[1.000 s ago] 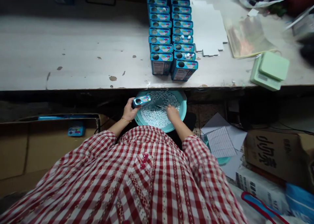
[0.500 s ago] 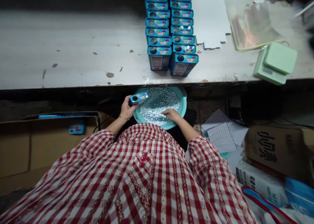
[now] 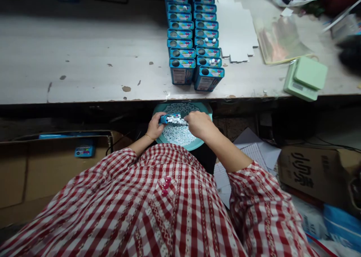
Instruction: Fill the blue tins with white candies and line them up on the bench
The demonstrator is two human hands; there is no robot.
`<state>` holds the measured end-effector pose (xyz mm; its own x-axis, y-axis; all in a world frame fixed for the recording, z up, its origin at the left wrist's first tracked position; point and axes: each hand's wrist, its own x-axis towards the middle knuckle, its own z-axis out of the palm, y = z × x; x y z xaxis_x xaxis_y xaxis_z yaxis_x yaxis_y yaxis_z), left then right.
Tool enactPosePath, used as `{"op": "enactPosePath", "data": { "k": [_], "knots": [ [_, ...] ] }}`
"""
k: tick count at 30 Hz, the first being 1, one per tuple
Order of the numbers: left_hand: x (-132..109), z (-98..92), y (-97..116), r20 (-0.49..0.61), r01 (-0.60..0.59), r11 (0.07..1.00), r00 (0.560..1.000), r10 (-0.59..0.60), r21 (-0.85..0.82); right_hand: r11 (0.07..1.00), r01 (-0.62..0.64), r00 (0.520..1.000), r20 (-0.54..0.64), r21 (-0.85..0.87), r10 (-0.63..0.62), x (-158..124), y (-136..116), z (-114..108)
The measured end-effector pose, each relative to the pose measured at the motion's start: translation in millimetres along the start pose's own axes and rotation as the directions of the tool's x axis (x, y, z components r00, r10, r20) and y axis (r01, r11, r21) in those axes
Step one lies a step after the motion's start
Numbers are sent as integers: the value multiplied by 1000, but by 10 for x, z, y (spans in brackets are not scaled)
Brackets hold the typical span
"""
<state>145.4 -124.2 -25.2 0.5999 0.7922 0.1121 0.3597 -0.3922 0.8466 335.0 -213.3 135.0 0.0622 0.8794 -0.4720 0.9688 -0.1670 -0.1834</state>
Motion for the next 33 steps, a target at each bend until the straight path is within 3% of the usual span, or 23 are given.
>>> {"op": "enactPosePath", "data": {
  "k": [6, 10, 13, 16, 19, 22, 26, 33],
  "knots": [
    [-13, 11, 4, 14, -54, 998, 998, 53, 31, 988, -3, 997, 80, -156, 16, 33, -287, -187],
    [-16, -43, -45, -19, -12, 1000, 1000, 12, 9, 998, -21, 1000, -15, -55, 20, -136, -26, -134],
    [-31, -136, -95, -47, 11, 999, 999, -13, -43, 994, -31, 993, -114, 107, 44, -163, 355, 170],
    [-54, -211, -122, -56, 24, 995, 998, -30, -99, 974, -76, 993, -74, 212, 94, 65, 569, 701],
    [-74, -232, -131, -52, 51, 991, 997, -58, -126, 980, -136, 990, -19, 143, 140, 399, 460, 1234],
    [-86, -228, -137, -62, 73, 989, 995, -82, -129, 992, -65, 998, 9, 106, 65, 599, 213, 1565],
    [-82, -229, -152, -79, 105, 987, 990, -116, -124, 984, 30, 996, 73, 174, -43, 622, 96, 1724],
    [-80, -236, -232, -90, 126, 984, 986, -137, -125, 919, 58, 988, 112, 389, -110, 506, 450, 1725]
  ]
}}
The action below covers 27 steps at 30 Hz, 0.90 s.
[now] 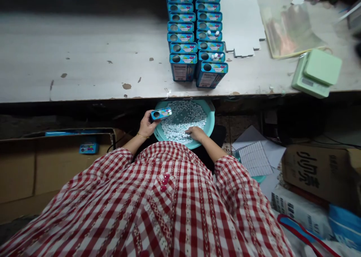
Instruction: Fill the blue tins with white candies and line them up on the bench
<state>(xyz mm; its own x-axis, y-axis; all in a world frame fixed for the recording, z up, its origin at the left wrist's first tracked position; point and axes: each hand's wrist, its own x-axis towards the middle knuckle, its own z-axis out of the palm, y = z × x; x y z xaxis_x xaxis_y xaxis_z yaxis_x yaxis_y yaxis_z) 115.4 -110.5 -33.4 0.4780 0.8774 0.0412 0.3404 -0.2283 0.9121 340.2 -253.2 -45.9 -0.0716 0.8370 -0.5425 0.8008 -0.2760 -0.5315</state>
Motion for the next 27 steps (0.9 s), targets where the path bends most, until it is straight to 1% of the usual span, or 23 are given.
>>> {"op": "enactPosePath", "data": {
  "k": [2, 4, 6, 7, 9, 10, 12, 13, 15, 16, 18, 20, 23, 25, 27],
  "knots": [
    [-4, -3, -2, 10, -22, 1000, 1000, 22, -5, 984, 2, 999, -46, 176, 7, -119, 34, -115],
    [-9, 6, 12, 20, -50, 999, 999, 50, 3, 935, 27, 994, -113, 352, 13, -276, 7, -280],
    [-12, 32, 33, 35, -78, 997, 996, 78, 15, 896, 82, 983, -184, 436, 0, -442, -84, -484],
    [-14, 52, 44, 46, -90, 996, 995, 89, 20, 890, 110, 976, -217, 442, -12, -517, -152, -592],
    [-18, 98, 64, 74, -109, 994, 992, 107, 29, 918, 138, 965, -259, 372, -40, -635, -331, -803],
    [-20, 122, 73, 87, -117, 993, 990, 114, 34, 947, 131, 963, -264, 294, -51, -675, -436, -899],
    [-26, 166, 90, 107, -136, 989, 986, 130, 49, 995, 72, 967, -247, 68, -54, -720, -667, -1061],
    [-30, 183, 98, 113, -148, 987, 984, 141, 56, 998, 33, 973, -228, -59, -46, -728, -788, -1125],
    [-37, 208, 110, 118, -177, 982, 979, 168, 66, 958, -32, 984, -175, -284, -19, -723, -1025, -1218],
    [-39, 215, 114, 120, -192, 979, 976, 183, 70, 929, -51, 989, -145, -368, -3, -715, -1137, -1250],
    [-43, 223, 119, 121, -219, 972, 970, 209, 80, 875, -70, 995, -91, -479, 30, -699, -1334, -1297],
    [-45, 223, 116, 121, -236, 967, 967, 225, 91, 840, -80, 997, -58, -537, 57, -700, -1474, -1332],
    [-43, 204, 92, 100, -267, 960, 961, 259, 85, 824, -84, 996, -56, -561, 63, -779, -1526, -1376],
    [-42, 177, 69, 70, -296, 953, 954, 291, 71, 834, -96, 994, -95, -543, 53, -884, -1437, -1395],
    [-42, 139, 58, 42, -313, 948, 949, 311, 61, 853, -128, 986, -159, -506, 53, -1003, -1266, -1396]
  ]
}}
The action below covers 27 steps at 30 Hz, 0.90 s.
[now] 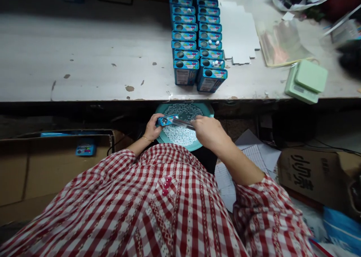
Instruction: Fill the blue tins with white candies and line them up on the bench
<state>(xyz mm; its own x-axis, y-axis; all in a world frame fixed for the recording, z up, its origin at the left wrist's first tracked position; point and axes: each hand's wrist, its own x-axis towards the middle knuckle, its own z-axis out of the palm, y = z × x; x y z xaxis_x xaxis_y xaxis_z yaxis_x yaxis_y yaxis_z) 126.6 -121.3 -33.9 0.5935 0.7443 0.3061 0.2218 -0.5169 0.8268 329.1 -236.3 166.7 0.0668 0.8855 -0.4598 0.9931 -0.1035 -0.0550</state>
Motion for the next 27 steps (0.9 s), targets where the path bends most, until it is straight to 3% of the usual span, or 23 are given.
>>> {"op": "enactPosePath", "data": {
  "k": [7, 10, 13, 19, 23, 27],
  "knots": [
    [36, -171, 206, 25, -29, 999, 999, 28, 29, 962, -162, 974, -124, 218, 192, -94, 499, 553],
    [46, -230, 265, 42, 8, 998, 999, -10, 68, 938, -209, 965, -95, 275, 243, 40, 548, 839],
    [14, -285, 233, 15, 119, 990, 993, -121, 76, 920, -248, 964, -17, 303, 265, 198, 548, 1087],
    [-47, -322, 284, 5, 262, 948, 964, -265, -180, 902, -226, 970, 6, 366, 241, 379, 542, 1413],
    [232, -215, 466, -9, 195, 899, 976, -216, -393, 895, -223, 972, 15, 385, 235, 388, 518, 1523],
    [796, -31, 567, -10, 84, 941, 996, -92, -329, 879, -202, 973, -11, 431, 229, 337, 477, 1574]
  ]
}}
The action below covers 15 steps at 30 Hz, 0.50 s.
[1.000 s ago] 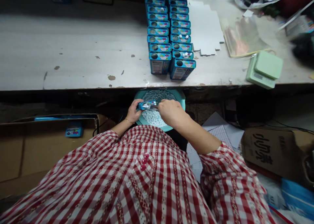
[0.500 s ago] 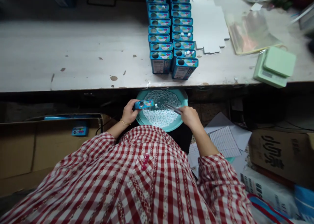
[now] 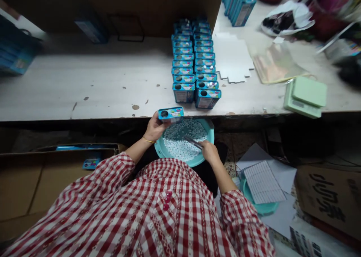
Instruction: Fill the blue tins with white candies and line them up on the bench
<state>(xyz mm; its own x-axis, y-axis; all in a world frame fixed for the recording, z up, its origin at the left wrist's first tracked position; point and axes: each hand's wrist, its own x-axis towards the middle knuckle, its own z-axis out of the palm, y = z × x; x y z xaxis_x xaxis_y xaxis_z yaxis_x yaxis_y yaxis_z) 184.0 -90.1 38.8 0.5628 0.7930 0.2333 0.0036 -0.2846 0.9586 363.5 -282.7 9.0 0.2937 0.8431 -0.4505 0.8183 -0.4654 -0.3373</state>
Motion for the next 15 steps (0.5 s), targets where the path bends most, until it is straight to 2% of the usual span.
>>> {"op": "enactPosePath", "data": {
  "k": [4, 6, 10, 13, 15],
  "knots": [
    [482, 165, 4, -69, -77, 953, 992, 102, 294, 998, 13, 1000, -6, 65, -13, -75, 33, 57],
    [613, 219, -8, -90, -74, 937, 990, 111, 342, 995, 12, 1000, -6, 98, -12, -103, 66, 85],
    [707, 320, -48, -48, 20, 938, 999, -4, 347, 991, 0, 1000, -23, 133, 3, -92, 89, 129],
    [726, 391, -99, -61, 7, 914, 998, 19, 407, 994, 31, 999, -41, 108, -27, -7, 1, 170],
    [733, 406, -138, -32, -30, 902, 998, 49, 430, 998, 51, 999, -20, 45, -51, 65, -101, 209]
  ]
}}
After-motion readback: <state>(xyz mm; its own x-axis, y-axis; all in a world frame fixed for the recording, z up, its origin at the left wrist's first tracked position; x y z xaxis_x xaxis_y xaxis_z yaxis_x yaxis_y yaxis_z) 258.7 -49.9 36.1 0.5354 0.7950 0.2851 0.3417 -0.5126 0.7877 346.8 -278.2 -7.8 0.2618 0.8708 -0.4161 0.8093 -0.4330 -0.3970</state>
